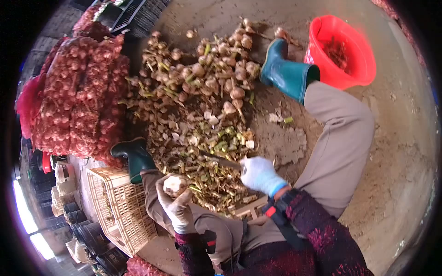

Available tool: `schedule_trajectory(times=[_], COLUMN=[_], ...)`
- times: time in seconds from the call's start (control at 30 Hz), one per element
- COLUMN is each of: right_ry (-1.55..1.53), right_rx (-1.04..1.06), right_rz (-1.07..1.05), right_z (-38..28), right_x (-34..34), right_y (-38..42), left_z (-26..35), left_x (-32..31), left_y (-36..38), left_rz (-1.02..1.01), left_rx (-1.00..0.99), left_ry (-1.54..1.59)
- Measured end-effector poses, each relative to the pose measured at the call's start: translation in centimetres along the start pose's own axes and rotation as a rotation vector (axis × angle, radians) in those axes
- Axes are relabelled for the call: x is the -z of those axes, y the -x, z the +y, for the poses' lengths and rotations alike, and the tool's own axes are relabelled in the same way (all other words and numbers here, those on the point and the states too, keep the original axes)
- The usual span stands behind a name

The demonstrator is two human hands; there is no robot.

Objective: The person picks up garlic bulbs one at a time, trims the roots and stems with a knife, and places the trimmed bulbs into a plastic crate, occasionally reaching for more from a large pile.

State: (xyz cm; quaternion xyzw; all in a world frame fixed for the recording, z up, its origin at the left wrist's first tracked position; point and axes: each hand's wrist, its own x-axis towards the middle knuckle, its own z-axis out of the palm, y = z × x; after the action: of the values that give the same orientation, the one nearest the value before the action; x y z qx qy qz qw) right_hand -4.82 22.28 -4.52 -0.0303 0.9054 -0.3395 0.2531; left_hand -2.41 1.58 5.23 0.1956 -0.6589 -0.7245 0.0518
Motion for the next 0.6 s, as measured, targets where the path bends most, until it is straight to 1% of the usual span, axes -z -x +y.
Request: schedule_trajectory(times=[0.03,0.07,0.1,0.17,0.2,0.23,0.27,0.3,0.33,0.37,0.4,0.43,0.47,0.5,0.57,0.6], right_ry=[-0.047,-0.174,-0.302,-0.467,-0.535,-0.623,-0.714,-0.799,-0.891,-0.984,-0.923,-0.867,-0.725,-0.443,-0.470,-0.392], right_rx=[-0.044,-0.068,-0.094,-0.148,-0.224,-0.195,-0.098,-0.004,0.139,0.201,0.152,0.099,-0.115,-0.252,-0.213,-0.247], right_rz=[-0.096,-0.079,-0.062,-0.083,-0.101,-0.049,0.035,0.118,0.231,0.269,0.185,0.095,-0.116,-0.270,-0.209,-0.224], right_z=[-1.0,-1.4,-1.8,-2.4,-3.0,-2.8,-3.1,-3.7,-4.3,-4.9,-4.4,-3.8,-2.3,-0.4,0.1,-0.2], right_x=[1.0,0.4,-0.3,-1.8,-2.1,-3.0,-2.5,-1.5,0.0,1.5,1.2,0.4,-2.5,-5.3,-6.3,-4.1], right_y=[0.5,1.1,1.8,2.6,2.7,2.5,2.2,2.0,1.8,1.7,1.0,0.8,-0.2,-0.7,-0.4,-0.7], left_z=[0.0,-1.7,-2.1,-1.9,-2.4,-2.8,-4.7,-5.3,-5.6,-5.5,-6.1,-6.5,-6.6,-6.7,-6.5,-6.6], left_x=[-0.2,1.5,1.2,-0.2,-1.0,-1.7,-0.8,-1.4,-2.1,-3.2,-4.2,-5.0,-5.4,-5.7,-4.8,-3.9], left_y=[0.0,-0.6,-0.7,-0.4,-0.5,-0.8,-1.4,-1.7,-1.7,-1.7,-2.2,-2.3,-2.2,-2.5,-3.2,-3.1], left_rz=[-0.018,-0.054,-0.019,0.026,-0.005,-0.038,-0.066,0.018,0.005,-0.003,0.001,0.023,0.039,0.029,0.036,0.072], left_rx=[0.034,-0.167,-0.254,0.119,0.084,0.050,0.062,0.107,0.161,0.216,0.233,0.194,0.149,0.144,0.194,0.147], left_ry=[-0.040,-0.561,-0.633,-0.079,0.080,0.241,0.408,0.463,0.533,0.603,0.603,0.650,0.696,0.700,0.905,0.975])
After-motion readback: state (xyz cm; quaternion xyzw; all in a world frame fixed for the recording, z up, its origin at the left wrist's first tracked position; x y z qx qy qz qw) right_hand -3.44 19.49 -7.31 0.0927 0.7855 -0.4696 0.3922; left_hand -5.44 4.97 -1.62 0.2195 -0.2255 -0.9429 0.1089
